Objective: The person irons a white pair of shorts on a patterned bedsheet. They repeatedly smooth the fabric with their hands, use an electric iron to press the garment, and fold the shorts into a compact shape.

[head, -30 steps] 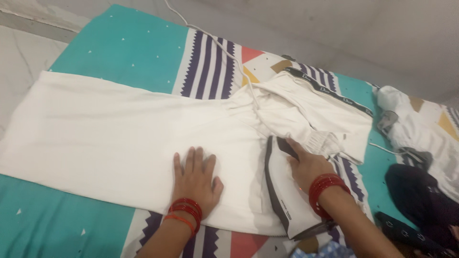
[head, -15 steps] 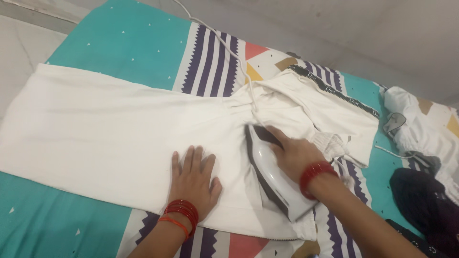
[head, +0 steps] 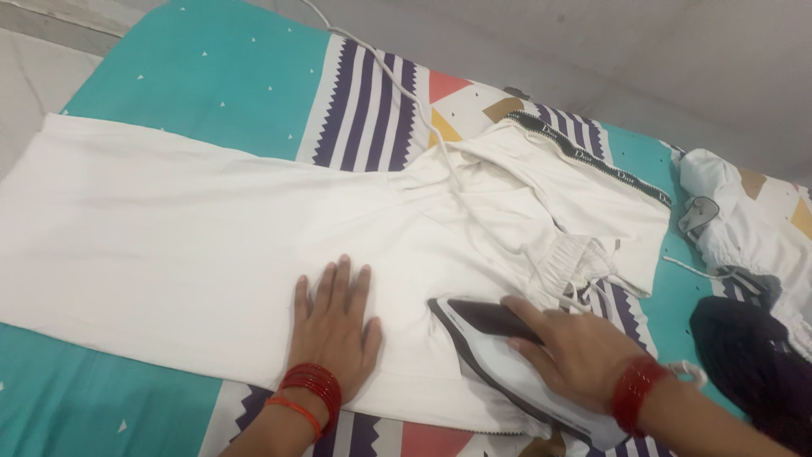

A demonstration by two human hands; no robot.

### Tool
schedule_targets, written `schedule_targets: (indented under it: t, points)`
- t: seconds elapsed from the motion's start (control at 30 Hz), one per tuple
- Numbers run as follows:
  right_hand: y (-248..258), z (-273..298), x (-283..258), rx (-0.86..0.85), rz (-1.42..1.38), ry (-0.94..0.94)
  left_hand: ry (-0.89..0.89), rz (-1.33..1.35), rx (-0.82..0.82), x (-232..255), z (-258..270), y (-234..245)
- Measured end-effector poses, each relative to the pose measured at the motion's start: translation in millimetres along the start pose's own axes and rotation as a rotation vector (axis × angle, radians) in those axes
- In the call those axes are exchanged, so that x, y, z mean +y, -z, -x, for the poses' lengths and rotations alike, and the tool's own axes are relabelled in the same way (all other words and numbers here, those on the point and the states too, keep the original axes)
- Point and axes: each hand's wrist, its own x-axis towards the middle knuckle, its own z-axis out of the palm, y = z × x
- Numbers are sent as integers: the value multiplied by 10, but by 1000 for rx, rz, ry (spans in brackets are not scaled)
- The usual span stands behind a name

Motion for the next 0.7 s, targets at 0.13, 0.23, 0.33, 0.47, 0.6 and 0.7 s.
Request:
schedule_targets:
  t: [0.13,0.23,0.33,0.47,0.6,0.7]
  points:
    - [44,-101,-180,67,-20,-68,104,-15,-264,58,-140,179]
    - [112,-299,-390,138,29,-142,194,-22,-462,33,-334,300]
    - [309,-481,-398,40,-103,-337,84,-87,-444,32,-432,238]
    - [571,-522,-237,108,-96,-354,-302,-89,-642,418,-206,-273]
    - [826,-454,-152,147,-60,-401,-392,290,-382,1011,360,-1222]
    - [961,-491,-155,182,-3,-322,-489,86,117,1397,723,-2067]
